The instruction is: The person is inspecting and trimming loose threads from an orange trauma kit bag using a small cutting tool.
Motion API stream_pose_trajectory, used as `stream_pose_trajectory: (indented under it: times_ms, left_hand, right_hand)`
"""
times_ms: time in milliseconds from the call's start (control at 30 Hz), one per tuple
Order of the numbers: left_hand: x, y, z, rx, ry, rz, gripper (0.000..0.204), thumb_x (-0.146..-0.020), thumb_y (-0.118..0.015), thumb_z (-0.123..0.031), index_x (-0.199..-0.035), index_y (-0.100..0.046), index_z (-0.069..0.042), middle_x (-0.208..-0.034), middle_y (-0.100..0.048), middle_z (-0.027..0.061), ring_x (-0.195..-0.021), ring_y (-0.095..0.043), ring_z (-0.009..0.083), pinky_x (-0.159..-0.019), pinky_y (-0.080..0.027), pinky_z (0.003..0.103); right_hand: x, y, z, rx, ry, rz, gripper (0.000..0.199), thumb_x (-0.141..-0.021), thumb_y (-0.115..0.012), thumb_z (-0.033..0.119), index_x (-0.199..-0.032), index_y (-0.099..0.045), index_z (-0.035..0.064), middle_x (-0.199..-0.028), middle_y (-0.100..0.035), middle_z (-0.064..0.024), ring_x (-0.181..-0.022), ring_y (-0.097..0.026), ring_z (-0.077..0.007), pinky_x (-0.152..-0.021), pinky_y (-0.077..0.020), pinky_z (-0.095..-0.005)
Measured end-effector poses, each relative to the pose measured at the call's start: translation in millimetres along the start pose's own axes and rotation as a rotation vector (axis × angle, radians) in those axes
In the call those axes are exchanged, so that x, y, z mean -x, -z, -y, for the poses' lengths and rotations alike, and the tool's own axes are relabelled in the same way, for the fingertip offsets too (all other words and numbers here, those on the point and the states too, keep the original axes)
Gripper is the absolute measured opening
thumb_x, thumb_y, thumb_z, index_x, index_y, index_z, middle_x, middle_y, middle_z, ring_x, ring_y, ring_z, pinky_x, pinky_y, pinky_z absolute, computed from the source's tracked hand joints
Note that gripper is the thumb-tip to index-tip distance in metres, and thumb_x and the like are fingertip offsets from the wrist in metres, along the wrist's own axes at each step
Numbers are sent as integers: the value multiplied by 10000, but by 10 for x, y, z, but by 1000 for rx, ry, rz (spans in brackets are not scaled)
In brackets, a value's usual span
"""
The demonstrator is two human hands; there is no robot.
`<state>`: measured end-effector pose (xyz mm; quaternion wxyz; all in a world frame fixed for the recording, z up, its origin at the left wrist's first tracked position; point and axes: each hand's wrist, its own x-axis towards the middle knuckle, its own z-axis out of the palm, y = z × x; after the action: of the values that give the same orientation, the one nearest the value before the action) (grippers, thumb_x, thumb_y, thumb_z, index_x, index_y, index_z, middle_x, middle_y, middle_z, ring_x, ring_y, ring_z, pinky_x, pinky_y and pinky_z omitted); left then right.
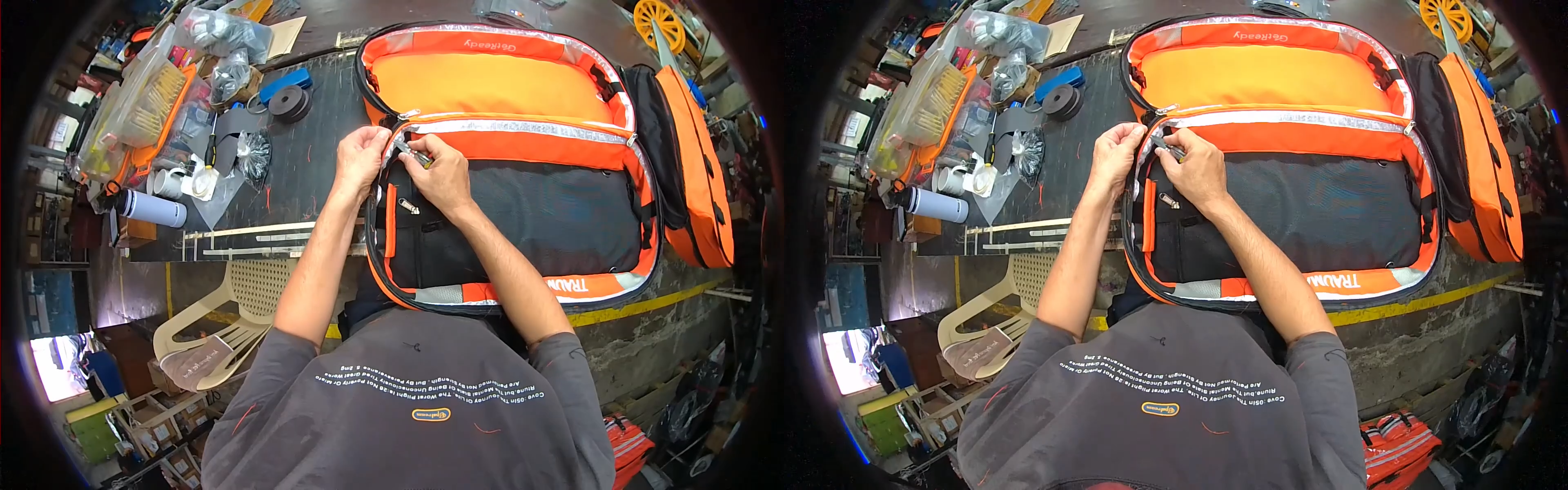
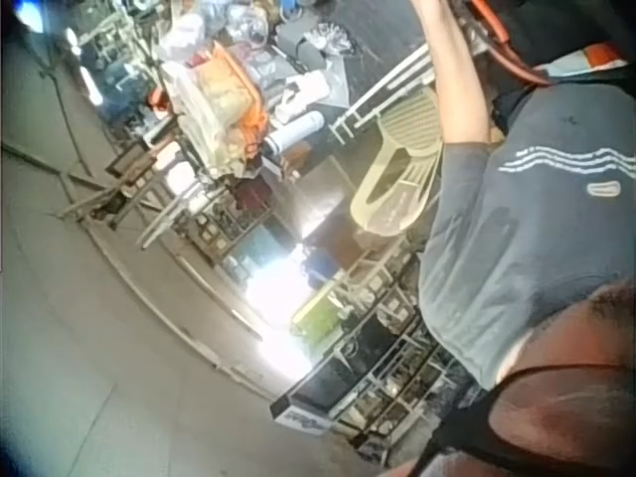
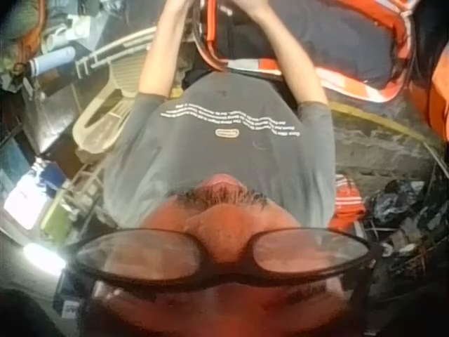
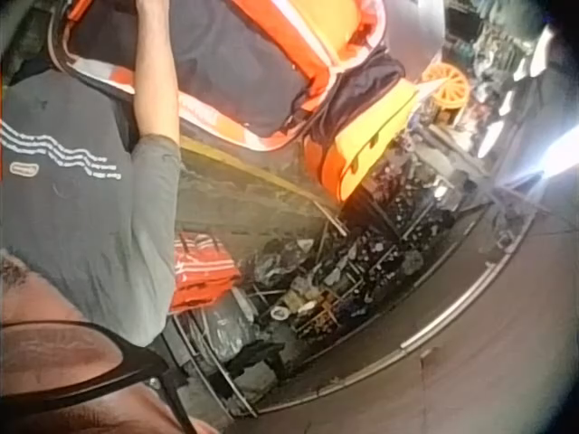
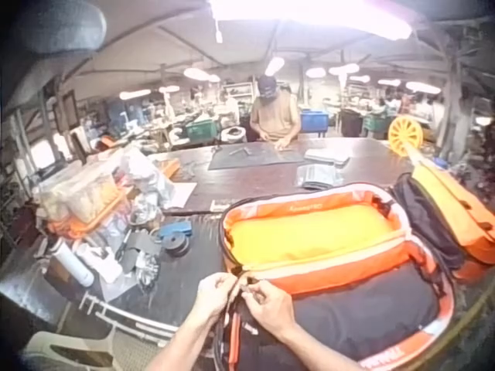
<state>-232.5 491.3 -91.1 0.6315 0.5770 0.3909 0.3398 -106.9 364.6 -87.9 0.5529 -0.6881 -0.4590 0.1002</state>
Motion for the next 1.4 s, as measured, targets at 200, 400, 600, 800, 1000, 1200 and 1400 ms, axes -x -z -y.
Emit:
stream_pose_trajectory:
  times_ms: [200,400,600,800,1000,1200,1400]
  left_hand:
    - [10,8,-10,30,23,35,204,-1055,-742,-178,-1094,-770,20,-888,-749,14,-740,-648,72,-651,-514,242]
    - [25,23,-65,4,14,81,216,-1053,-751,-187,-1104,-766,22,-887,-742,4,-738,-635,66,-654,-509,237]
    - [90,389,-319,-153,-249,45,213,-1063,-716,-238,-1098,-792,-43,-923,-751,-5,-842,-654,81,-763,-527,267]
    - [1013,502,-728,-1045,-518,110,374,-860,-891,-273,-1187,-809,-108,-955,-736,80,-701,-685,241,-670,-553,375]
    - [1166,454,-391,-919,-486,-41,88,-929,-804,-100,-982,-791,-30,-832,-681,101,-683,-658,237,-658,-522,373]
    - [1145,473,-178,-345,-340,-59,66,-995,-760,-26,-962,-754,31,-917,-624,-34,-690,-410,16,-614,-353,223]
    - [1121,463,-150,-146,-435,0,27,-1019,-731,-8,-1009,-756,-7,-1006,-651,-21,-761,-464,24,-675,-384,212]
  right_hand:
    - [-15,-43,35,59,-20,2,228,-902,-850,214,-1042,-768,53,-957,-808,-155,-886,-795,-351,-784,-615,-443]
    - [-27,-61,44,91,16,12,216,-910,-843,218,-1028,-765,55,-948,-806,-155,-886,-790,-367,-787,-614,-464]
    - [98,-8,6,81,-32,0,345,-963,-836,243,-1186,-678,32,-979,-791,-142,-897,-789,-276,-813,-605,-402]
    - [386,138,84,-159,-214,210,407,-989,-799,239,-1279,-615,21,-960,-748,-146,-919,-779,-271,-824,-607,-411]
    - [403,173,243,-61,-47,259,327,-972,-817,205,-1206,-672,28,-1044,-783,-156,-950,-793,-296,-805,-613,-404]
    - [462,155,262,-74,140,217,253,-946,-844,113,-1149,-744,-1,-927,-736,-112,-763,-696,-173,-675,-549,-317]
    - [494,162,264,-29,107,232,244,-940,-843,121,-1133,-743,9,-976,-752,-138,-809,-750,-235,-706,-587,-353]
